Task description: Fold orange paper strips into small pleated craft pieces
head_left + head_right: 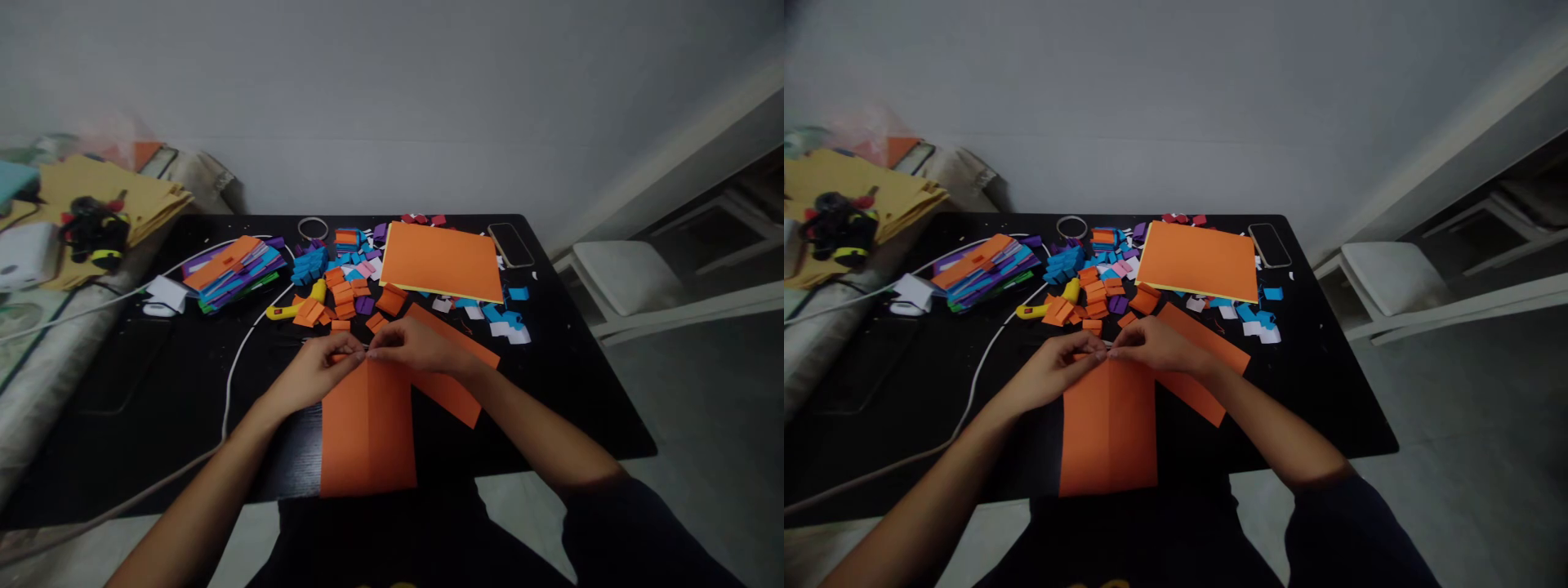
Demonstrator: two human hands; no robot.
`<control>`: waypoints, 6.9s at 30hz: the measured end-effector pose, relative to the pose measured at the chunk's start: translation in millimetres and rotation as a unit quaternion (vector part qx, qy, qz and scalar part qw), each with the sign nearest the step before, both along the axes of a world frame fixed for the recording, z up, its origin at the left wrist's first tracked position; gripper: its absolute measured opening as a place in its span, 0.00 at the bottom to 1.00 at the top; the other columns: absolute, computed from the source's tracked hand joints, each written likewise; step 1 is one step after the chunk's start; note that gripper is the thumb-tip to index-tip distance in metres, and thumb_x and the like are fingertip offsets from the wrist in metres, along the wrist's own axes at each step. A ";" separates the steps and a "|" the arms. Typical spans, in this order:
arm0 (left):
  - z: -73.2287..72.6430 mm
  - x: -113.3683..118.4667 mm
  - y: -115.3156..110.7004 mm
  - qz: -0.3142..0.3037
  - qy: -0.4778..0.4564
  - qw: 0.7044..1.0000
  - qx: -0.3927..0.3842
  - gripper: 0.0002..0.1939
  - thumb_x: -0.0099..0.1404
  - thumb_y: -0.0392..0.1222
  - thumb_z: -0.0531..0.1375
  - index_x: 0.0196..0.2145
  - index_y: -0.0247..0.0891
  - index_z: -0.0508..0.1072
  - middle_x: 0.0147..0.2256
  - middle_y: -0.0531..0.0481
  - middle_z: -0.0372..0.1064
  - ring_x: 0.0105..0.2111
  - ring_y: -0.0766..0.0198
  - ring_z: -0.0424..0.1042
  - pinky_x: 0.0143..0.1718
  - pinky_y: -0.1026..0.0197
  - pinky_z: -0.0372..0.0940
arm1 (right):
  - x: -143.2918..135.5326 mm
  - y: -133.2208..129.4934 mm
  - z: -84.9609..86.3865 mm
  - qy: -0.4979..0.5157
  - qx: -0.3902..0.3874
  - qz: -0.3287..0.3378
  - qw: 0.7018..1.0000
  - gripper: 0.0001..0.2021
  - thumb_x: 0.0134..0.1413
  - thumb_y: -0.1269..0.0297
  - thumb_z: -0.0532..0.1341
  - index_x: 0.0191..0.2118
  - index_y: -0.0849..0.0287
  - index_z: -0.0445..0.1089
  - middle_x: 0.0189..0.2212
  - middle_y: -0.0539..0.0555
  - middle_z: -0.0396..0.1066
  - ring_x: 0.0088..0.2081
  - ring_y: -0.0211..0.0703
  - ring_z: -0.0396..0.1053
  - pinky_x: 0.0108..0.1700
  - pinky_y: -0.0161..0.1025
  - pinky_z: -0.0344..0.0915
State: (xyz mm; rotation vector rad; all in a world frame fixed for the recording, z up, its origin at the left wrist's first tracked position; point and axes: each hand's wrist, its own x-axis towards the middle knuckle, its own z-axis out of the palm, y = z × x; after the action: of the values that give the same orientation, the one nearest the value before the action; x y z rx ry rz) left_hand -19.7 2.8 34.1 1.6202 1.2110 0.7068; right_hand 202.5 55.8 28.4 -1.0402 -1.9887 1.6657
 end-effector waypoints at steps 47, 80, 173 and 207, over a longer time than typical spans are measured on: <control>-27.3 12.4 -14.1 0.186 0.031 0.982 0.024 0.17 0.67 0.54 0.61 0.36 0.37 0.81 0.35 0.49 0.81 0.34 0.60 0.75 0.37 0.61 0.65 | -14.7 -13.0 -18.7 0.041 -0.023 -0.150 0.987 0.09 0.57 0.59 0.69 0.35 0.60 0.80 0.35 0.55 0.82 0.41 0.47 0.78 0.46 0.41 0.71; -73.2 16.3 -107.5 0.038 0.451 0.846 0.281 0.34 0.79 0.49 0.49 0.76 0.33 0.47 0.73 0.39 0.53 0.72 0.41 0.55 0.70 0.36 0.52 | 0.4 -104.3 -61.8 -0.335 0.452 -0.045 0.826 0.24 0.73 0.66 0.52 0.67 0.72 0.65 0.66 0.72 0.65 0.64 0.66 0.64 0.69 0.67 0.57; -64.3 4.9 -137.9 0.076 0.371 0.890 0.253 0.25 0.75 0.45 0.59 0.65 0.35 0.68 0.63 0.38 0.71 0.65 0.42 0.66 0.64 0.40 0.63 | 33.4 -82.3 -51.9 -0.306 0.480 -0.037 0.821 0.25 0.76 0.68 0.46 0.72 0.70 0.56 0.72 0.68 0.57 0.73 0.59 0.54 0.73 0.68 0.41; 52.9 25.2 36.7 0.022 -0.315 0.946 -0.073 0.23 0.71 0.58 0.62 0.54 0.40 0.79 0.46 0.44 0.79 0.41 0.54 0.78 0.43 0.56 0.72 | 5.2 10.2 84.8 0.229 0.104 -0.260 0.932 0.07 0.51 0.65 0.75 0.38 0.55 0.81 0.32 0.49 0.79 0.31 0.38 0.75 0.33 0.37 0.74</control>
State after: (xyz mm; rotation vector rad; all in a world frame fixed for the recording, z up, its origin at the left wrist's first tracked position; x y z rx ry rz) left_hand 5.4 39.5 87.0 1.1143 0.8050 1.0382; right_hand 207.7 66.0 113.2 -0.8927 -1.3947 1.2347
